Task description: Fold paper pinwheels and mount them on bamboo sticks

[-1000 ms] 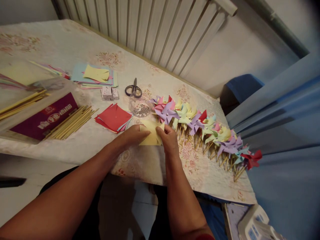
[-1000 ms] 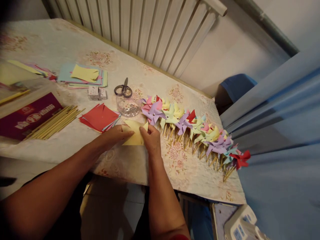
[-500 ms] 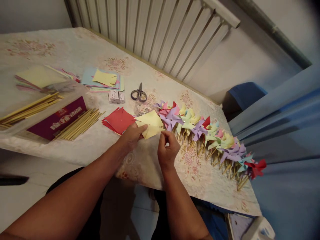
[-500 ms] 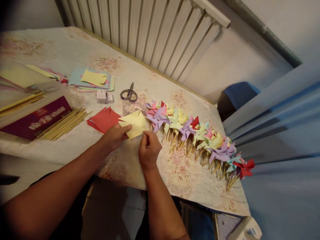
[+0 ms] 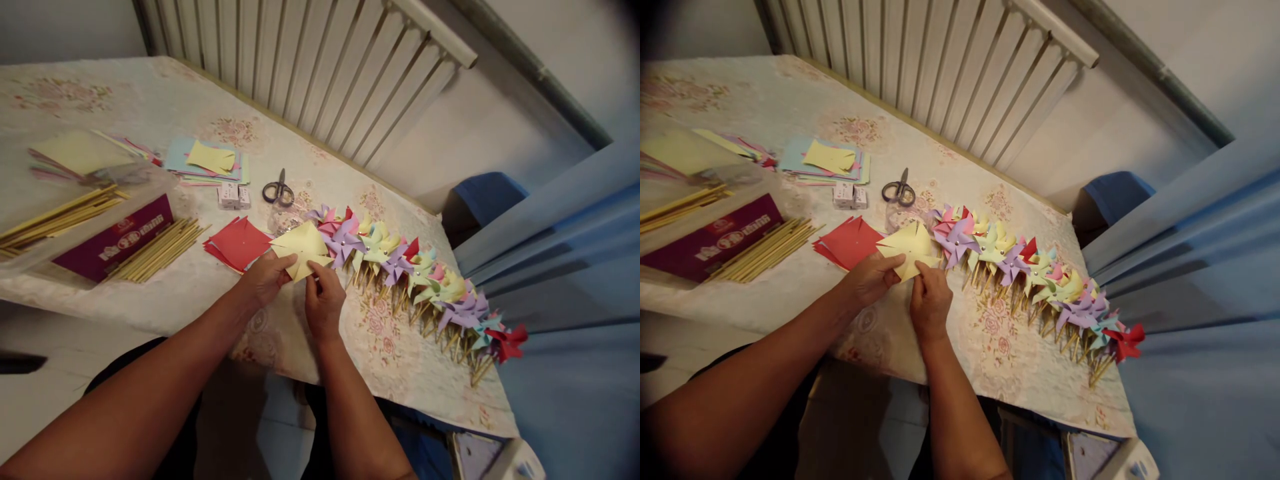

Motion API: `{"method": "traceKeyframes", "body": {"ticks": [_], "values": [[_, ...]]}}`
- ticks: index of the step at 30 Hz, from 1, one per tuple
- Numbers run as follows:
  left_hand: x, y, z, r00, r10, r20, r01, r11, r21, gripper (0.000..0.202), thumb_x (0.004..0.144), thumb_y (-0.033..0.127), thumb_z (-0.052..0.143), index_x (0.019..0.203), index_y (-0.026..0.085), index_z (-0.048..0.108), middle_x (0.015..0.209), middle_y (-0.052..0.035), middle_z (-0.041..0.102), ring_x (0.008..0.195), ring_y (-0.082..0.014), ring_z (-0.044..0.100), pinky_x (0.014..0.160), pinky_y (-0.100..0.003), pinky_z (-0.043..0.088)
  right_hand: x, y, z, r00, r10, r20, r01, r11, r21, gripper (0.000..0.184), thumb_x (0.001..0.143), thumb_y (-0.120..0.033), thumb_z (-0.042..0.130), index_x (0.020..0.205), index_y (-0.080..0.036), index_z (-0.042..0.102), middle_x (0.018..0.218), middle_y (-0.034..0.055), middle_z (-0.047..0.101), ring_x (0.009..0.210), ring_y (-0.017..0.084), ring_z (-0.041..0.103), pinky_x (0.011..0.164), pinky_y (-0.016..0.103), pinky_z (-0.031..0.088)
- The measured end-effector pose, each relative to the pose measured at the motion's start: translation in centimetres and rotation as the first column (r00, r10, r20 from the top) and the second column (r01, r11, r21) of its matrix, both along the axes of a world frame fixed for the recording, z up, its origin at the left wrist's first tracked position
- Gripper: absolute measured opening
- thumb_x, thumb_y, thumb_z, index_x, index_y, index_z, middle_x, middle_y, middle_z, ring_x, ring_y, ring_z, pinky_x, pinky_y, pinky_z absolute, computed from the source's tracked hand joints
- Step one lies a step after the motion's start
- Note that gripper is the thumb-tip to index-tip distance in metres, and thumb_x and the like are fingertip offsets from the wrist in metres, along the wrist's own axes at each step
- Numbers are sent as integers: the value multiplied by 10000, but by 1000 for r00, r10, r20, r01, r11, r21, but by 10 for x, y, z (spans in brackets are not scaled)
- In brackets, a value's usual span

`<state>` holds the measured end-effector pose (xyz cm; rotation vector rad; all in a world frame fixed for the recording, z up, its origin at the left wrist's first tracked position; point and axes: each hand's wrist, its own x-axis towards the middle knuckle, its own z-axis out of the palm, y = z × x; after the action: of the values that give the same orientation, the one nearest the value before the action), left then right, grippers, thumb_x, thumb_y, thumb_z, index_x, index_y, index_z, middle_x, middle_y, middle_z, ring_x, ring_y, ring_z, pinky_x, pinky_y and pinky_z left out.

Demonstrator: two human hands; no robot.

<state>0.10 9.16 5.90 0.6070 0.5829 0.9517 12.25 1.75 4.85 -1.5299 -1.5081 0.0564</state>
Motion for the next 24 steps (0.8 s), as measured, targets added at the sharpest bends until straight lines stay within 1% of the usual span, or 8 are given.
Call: {"method": "traceKeyframes", "body": {"ticks": [3, 5, 9, 14, 20, 24], "values": [[3, -3, 0, 999, -38, -10, 38, 999, 24, 278, 669, 258, 789, 913, 169, 689, 877, -34, 748, 861, -200, 702, 754, -295, 544, 0, 1, 1, 997, -32, -66, 34, 999, 21, 249, 930, -245, 499, 1038, -216, 721, 890, 58, 701, 798, 183, 629, 765, 328, 506], [4, -5, 2, 998, -60, -22, 61, 998, 30, 266, 674, 270, 786, 904, 172, 695, 880, -28, 743, 859, -194, 697, 758, -286, 538, 0, 1, 2, 989, -49, -137, 52, 998, 24, 217, 935, -287, 519, 973, -217, 722, 866, 50, 698, 801, 187, 635, 765, 330, 505], [6, -8, 5, 995, -65, -73, 68, 997, 43, 174, 695, 267, 752, 828, 170, 694, 812, -26, 718, 801, -181, 676, 747, -278, 521, -1, 1, 4, 955, -51, -291, 44, 999, -30, 222, 934, -364, 546, 906, -214, 708, 840, 41, 680, 779, 182, 616, 725, 315, 489], [10, -9, 4, 987, -52, -155, 69, 992, 105, 61, 707, 253, 690, 728, 197, 674, 738, -15, 671, 779, -182, 648, 712, -264, 493, -3, 3, 7, 908, -114, -404, 76, 991, -110, 211, 880, -373, 586, 784, -203, 666, 733, 6, 629, 697, 160, 551, 660, 281, 445], [14, -11, -3, 980, -60, -189, 93, 980, 175, 120, 704, 293, 687, 694, 189, 627, 694, 1, 615, 661, -148, 567, 663, -260, 450, -5, 6, 11, 835, -181, -519, 105, 980, -172, 179, 818, -343, 600, 714, -199, 621, 685, -12, 614, 630, 143, 513, 629, 272, 425], [14, -12, -3, 961, -41, -274, 102, 972, 210, 156, 717, 316, 643, 663, 191, 569, 649, 20, 560, 615, -132, 512, 627, -254, 420, -6, 7, 11, 818, -208, -536, 122, 974, -191, 181, 797, -339, 587, 687, -196, 600, 659, -27, 600, 603, 132, 499, 616, 266, 421]]}}
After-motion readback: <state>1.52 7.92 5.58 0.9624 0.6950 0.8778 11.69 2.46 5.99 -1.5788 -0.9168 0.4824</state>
